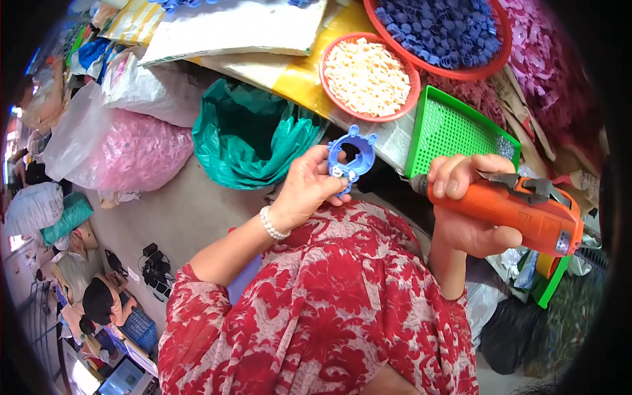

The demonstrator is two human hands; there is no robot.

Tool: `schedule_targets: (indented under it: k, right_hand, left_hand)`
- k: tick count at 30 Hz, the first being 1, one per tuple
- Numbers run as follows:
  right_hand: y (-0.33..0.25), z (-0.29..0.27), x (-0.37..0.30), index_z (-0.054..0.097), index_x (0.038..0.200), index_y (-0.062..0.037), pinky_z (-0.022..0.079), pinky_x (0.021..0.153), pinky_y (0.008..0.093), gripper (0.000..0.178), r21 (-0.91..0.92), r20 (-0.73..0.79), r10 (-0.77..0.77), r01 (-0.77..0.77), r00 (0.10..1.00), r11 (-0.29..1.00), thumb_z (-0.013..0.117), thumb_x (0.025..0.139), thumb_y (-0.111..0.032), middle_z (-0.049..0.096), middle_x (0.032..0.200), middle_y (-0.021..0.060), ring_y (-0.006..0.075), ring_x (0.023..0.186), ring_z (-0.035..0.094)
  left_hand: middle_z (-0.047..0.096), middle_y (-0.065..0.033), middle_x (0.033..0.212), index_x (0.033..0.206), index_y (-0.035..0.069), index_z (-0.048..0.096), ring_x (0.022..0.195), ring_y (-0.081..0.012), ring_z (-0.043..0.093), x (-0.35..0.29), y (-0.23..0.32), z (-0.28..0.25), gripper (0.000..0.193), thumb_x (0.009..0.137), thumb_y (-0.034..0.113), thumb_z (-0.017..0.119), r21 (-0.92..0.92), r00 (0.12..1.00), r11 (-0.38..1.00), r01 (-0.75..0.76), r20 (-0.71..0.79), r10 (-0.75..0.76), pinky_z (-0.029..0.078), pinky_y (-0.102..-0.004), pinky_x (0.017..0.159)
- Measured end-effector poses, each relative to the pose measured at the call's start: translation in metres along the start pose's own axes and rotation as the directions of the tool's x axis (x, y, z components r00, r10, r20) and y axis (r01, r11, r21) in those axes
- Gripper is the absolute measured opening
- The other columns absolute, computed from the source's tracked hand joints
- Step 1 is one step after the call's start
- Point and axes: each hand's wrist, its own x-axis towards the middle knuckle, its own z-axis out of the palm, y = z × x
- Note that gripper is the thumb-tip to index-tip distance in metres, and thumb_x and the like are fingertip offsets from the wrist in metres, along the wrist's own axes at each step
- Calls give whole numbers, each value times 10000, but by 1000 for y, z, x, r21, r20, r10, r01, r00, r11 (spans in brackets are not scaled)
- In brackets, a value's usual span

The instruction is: The recorder is using a power screwdriver to assemble small plastic toy components at a workbench.

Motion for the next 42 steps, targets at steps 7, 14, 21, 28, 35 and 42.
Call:
schedule_targets:
  k: [7,14,21,28,35,42]
  right_hand:
    - [-5,-2,-1,445,1116,-11,384,651,323,781,-54,-80,-21,17,997,998,548,729,-682,520,742,54,175,648,486]
    - [-4,-2,0,438,1078,-17,394,634,310,743,-88,-105,22,-31,994,996,546,742,-671,518,721,46,163,622,487]
    - [-4,-8,-1,424,1079,-17,423,579,300,761,-88,-161,28,-43,987,995,596,713,-662,518,719,59,168,598,494]
    - [-8,-14,-10,436,1084,-24,407,566,285,723,-131,-157,39,-60,987,990,559,748,-651,506,698,45,152,552,470]
    - [-6,-24,-13,443,1080,-29,406,552,279,713,-151,-244,25,-63,969,987,584,738,-638,507,689,41,150,557,475]
    - [-6,-25,-9,440,1077,-26,409,555,283,695,-155,-238,41,-80,970,985,595,745,-617,504,681,45,150,564,477]
  left_hand:
    - [597,-58,934,1134,8,455,741,-92,591,-7,2,-84,402,758,-51,584,232,862,925,-302,-348,369,487,-212,616]
    - [304,-268,1387,1360,-60,254,1310,-334,292,5,-12,-150,939,652,332,730,927,820,232,294,-369,437,268,-372,1057]
    - [640,-94,852,1051,-21,582,695,-152,612,35,113,-135,346,744,111,668,948,371,256,-189,-172,913,494,-270,649]
    - [663,-100,773,871,-11,643,712,-183,628,106,268,-152,313,783,288,612,998,39,-18,-61,20,999,494,-311,665]
    - [637,-178,757,855,-55,634,598,-234,641,137,346,-171,574,729,505,615,803,546,595,9,-503,670,522,-320,524]
    - [603,-151,816,947,-30,574,631,-204,610,140,352,-169,465,671,289,769,632,700,759,-153,-473,535,513,-283,497]
